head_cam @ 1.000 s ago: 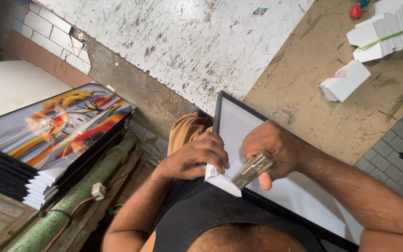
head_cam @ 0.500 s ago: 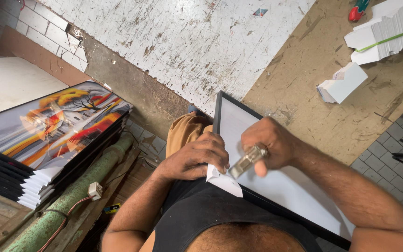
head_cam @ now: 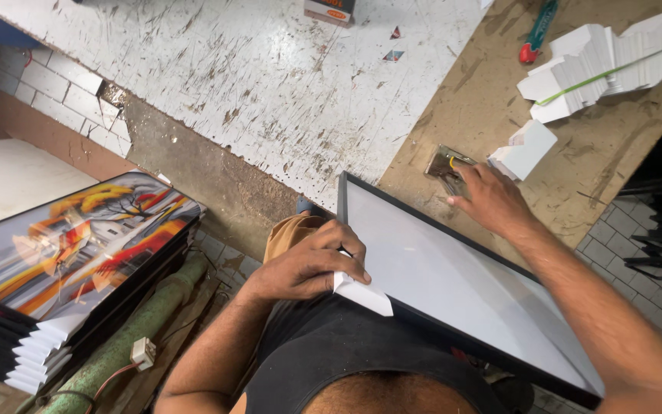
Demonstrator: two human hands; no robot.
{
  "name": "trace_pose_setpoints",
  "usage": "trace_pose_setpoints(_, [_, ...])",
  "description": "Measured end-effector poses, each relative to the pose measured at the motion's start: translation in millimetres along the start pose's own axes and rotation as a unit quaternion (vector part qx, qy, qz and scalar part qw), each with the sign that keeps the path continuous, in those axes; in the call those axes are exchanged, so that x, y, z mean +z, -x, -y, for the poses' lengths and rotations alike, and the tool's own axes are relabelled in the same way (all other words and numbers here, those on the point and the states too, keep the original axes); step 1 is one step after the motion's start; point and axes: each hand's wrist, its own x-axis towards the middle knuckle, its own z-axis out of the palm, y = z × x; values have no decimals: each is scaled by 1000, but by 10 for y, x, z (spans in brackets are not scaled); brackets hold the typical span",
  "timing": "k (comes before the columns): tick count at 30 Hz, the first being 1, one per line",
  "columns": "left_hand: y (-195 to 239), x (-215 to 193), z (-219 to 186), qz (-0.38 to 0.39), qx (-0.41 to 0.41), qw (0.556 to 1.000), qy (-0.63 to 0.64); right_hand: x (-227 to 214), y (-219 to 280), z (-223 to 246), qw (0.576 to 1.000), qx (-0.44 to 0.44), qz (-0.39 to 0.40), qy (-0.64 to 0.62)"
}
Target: The person assembles picture frames by attaching white cardboard backings to black frames using a staple gun. They repeatedly pick up frames, align the backing, staple the edges, and stack the completed units on a nearby pile.
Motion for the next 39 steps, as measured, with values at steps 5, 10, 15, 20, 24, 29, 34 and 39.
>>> trace_pose_setpoints(5, [-316,-78,-5,5,-25,1000,-12,-975,1152,-10,969,8,68,-236])
trace_pose_setpoints(10, [-444,-12,147,-167,-4,986,-27,-1130,2068,111,972,116,-44,-199])
trace_pose_setpoints(15, [-191,-15,574,-319,-208,922,71,-745,2212,93,914,226,-335,-40])
trace_pose_setpoints(20, [-205,-34,709,-291,-353,886,82,-767,2282,123,893,144,-405,-135])
trace_pose_setpoints(24, [-693,-107,438,-247,-293,924,-14,-1068,2732,42,827,94,-514,-208])
trace_pose_setpoints(29, [-1554,-185,-170,-187,-45,981,23,-1651,3219,-285,648,148,-699,-264])
trace_pose_setpoints(34, [-1932,-381,-1156,-117,89,983,113,-1720,3038,227,508,-20,-661,-552])
trace_pose_setpoints(39, [-1880,-659,-2066,-87,53,990,-93,-891,2508,829,393,-98,-555,-727])
